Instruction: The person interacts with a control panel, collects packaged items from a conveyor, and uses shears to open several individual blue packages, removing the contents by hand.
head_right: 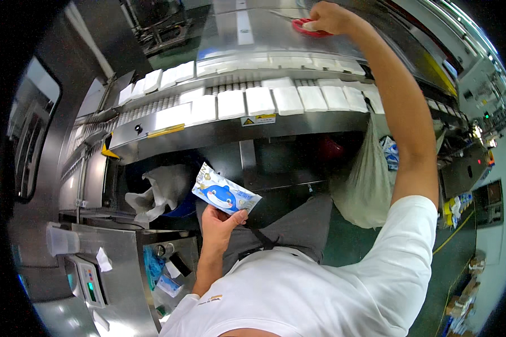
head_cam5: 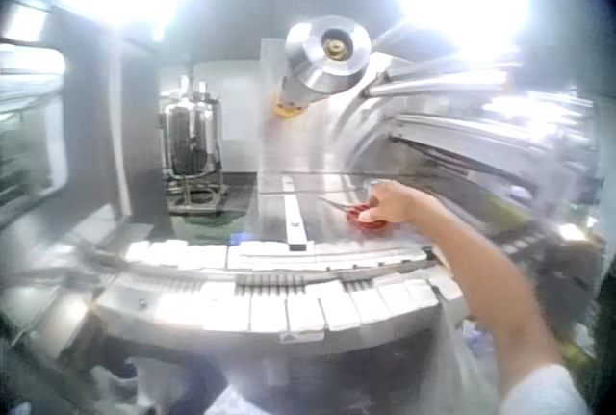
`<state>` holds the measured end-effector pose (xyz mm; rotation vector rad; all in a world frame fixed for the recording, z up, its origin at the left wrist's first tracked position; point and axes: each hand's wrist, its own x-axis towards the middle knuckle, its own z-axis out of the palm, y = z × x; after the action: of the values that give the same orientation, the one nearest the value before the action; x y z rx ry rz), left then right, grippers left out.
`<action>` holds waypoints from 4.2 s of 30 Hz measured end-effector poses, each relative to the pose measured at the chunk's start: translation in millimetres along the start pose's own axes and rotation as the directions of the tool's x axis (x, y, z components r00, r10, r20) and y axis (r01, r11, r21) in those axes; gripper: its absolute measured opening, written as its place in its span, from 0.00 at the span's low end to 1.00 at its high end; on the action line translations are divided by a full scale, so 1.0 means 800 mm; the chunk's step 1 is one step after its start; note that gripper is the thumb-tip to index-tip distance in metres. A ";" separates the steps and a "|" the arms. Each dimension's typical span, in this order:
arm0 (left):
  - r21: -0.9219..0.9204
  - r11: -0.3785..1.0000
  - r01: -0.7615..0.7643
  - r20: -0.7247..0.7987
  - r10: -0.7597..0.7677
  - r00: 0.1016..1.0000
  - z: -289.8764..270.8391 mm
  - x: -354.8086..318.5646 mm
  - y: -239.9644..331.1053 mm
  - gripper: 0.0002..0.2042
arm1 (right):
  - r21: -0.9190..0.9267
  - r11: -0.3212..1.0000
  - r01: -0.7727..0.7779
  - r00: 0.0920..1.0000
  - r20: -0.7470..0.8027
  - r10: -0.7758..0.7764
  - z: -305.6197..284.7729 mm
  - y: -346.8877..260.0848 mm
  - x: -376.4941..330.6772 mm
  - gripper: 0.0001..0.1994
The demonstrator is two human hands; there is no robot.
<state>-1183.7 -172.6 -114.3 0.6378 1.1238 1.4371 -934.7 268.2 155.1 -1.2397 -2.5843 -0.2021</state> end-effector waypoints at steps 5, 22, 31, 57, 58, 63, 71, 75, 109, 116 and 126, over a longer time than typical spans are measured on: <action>0.085 0.996 0.001 -0.039 0.002 0.999 -0.011 -0.001 0.021 0.19 | -0.184 0.983 -0.014 0.956 0.287 0.067 -0.008 0.023 0.029 0.19; -0.053 0.968 -0.244 -0.131 0.236 0.963 -0.035 0.018 0.087 0.19 | 0.824 0.473 -0.313 0.804 0.495 -0.329 0.154 -0.279 -0.349 0.19; -0.056 0.975 -0.213 -0.114 0.206 0.972 -0.027 0.007 0.087 0.19 | 0.839 0.426 -0.338 0.806 0.491 -0.329 0.144 -0.291 -0.342 0.18; 0.005 0.986 0.169 0.166 -0.168 0.972 -0.044 -0.013 0.027 0.21 | -0.215 0.972 0.097 0.959 -0.241 -0.149 0.046 0.019 -0.015 0.20; -0.052 0.982 0.182 0.168 -0.171 0.971 -0.044 -0.012 0.021 0.22 | -0.240 0.969 0.057 0.925 -0.352 -0.142 0.064 0.021 -0.023 0.19; -0.256 0.947 0.195 0.246 -0.131 0.960 -0.052 -0.009 0.021 0.18 | 0.330 0.727 0.602 0.791 -0.128 -0.598 0.053 -0.267 -0.197 0.28; -0.224 0.925 0.306 0.359 -0.214 0.908 -0.057 -0.018 0.022 0.19 | 0.492 0.422 0.762 0.606 -0.311 -0.732 0.140 -0.361 -0.280 0.16; 0.302 0.939 -0.164 0.084 0.145 0.986 -0.081 -0.019 0.003 0.39 | 0.609 0.522 0.598 0.759 -0.220 -0.613 0.138 -0.361 -0.297 0.10; -0.047 0.938 -0.345 0.036 0.346 0.937 0.026 0.067 0.058 0.05 | 0.749 0.658 0.072 0.988 -0.144 0.056 0.124 -0.293 -0.378 0.21; 0.110 0.938 -0.329 0.172 0.308 0.936 0.055 0.069 0.051 0.03 | 0.765 0.633 0.118 0.991 -0.133 -0.024 0.145 -0.306 -0.356 0.13; -0.135 0.930 -0.341 -0.052 0.337 0.940 0.032 0.106 0.017 0.05 | 0.986 0.111 -0.128 0.882 0.063 0.466 0.146 -0.254 -0.407 0.09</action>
<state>-1185.0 -82.9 -109.9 0.7370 0.9515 1.8097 -919.7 -72.9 -55.7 -0.9667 -1.4335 1.1725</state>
